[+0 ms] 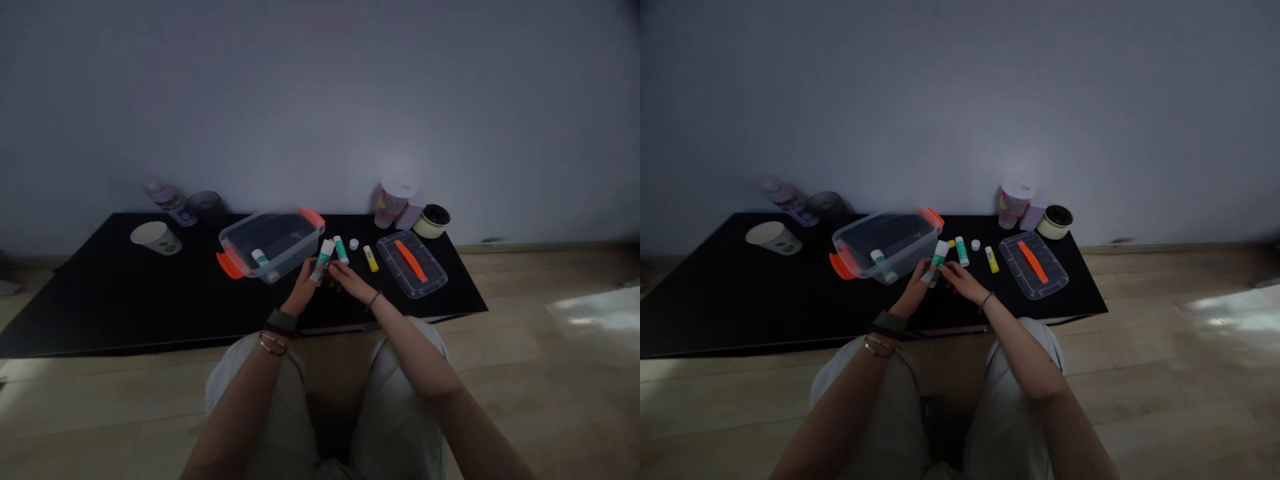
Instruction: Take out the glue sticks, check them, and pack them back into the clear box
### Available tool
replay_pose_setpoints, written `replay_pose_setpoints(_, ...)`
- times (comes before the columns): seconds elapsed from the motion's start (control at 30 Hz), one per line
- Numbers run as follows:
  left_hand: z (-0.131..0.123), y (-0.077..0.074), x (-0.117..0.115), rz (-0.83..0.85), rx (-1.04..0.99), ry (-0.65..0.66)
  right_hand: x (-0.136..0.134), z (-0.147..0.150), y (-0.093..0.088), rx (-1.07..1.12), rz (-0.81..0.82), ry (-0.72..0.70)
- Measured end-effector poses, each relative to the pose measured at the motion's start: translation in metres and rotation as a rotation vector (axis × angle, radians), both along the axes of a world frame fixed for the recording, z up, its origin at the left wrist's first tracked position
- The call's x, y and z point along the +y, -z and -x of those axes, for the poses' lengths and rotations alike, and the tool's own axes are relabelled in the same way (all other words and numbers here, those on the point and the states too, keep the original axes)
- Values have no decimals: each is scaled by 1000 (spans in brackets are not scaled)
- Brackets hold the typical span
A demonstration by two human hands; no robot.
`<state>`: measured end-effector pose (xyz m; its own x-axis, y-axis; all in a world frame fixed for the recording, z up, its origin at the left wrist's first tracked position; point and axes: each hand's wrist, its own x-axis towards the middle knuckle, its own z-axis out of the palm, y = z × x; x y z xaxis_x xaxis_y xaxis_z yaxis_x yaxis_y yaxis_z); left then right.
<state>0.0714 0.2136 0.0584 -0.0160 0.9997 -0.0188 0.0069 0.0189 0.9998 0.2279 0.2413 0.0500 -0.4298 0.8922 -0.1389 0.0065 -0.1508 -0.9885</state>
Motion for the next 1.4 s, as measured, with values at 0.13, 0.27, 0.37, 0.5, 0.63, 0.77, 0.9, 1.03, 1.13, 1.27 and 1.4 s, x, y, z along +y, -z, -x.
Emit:
replay_pose_setpoints(0.13,-1,10,-3,-168,171,100,-5,9,3,89,53,86)
replay_pose_setpoints(0.27,-2,17,-4,-229,229,132,-2,11,1,130,53,218)
replay_pose_setpoints(0.37,-1,15,-2,-251,209,0,-1,10,-6,169,131,242)
replay_pose_setpoints(0.5,3,3,-3,-306,130,-166,-8,9,-15,189,313,51)
replay_pose_setpoints(0.63,3,-6,-7,-365,117,-125,-16,11,-18,84,250,-157)
replay_pose_setpoints(0.77,3,-8,-8,-340,232,-62,-19,13,-15,-62,210,-136)
replay_pose_setpoints(0.9,5,-8,-7,-312,325,-58,-22,12,-10,-79,257,-103)
replay_pose_setpoints(1.03,6,-8,-8,-312,344,-48,-24,11,-9,-129,213,-110)
replay_pose_setpoints(1.13,5,-9,-8,-303,309,-84,-24,10,-13,-350,80,-132)
replay_pose_setpoints(1.27,4,-8,-5,-252,138,-173,-26,9,-28,-844,-300,-125)
replay_pose_setpoints(1.4,1,-5,0,-136,-110,-189,-33,13,-44,-1133,-428,-180)
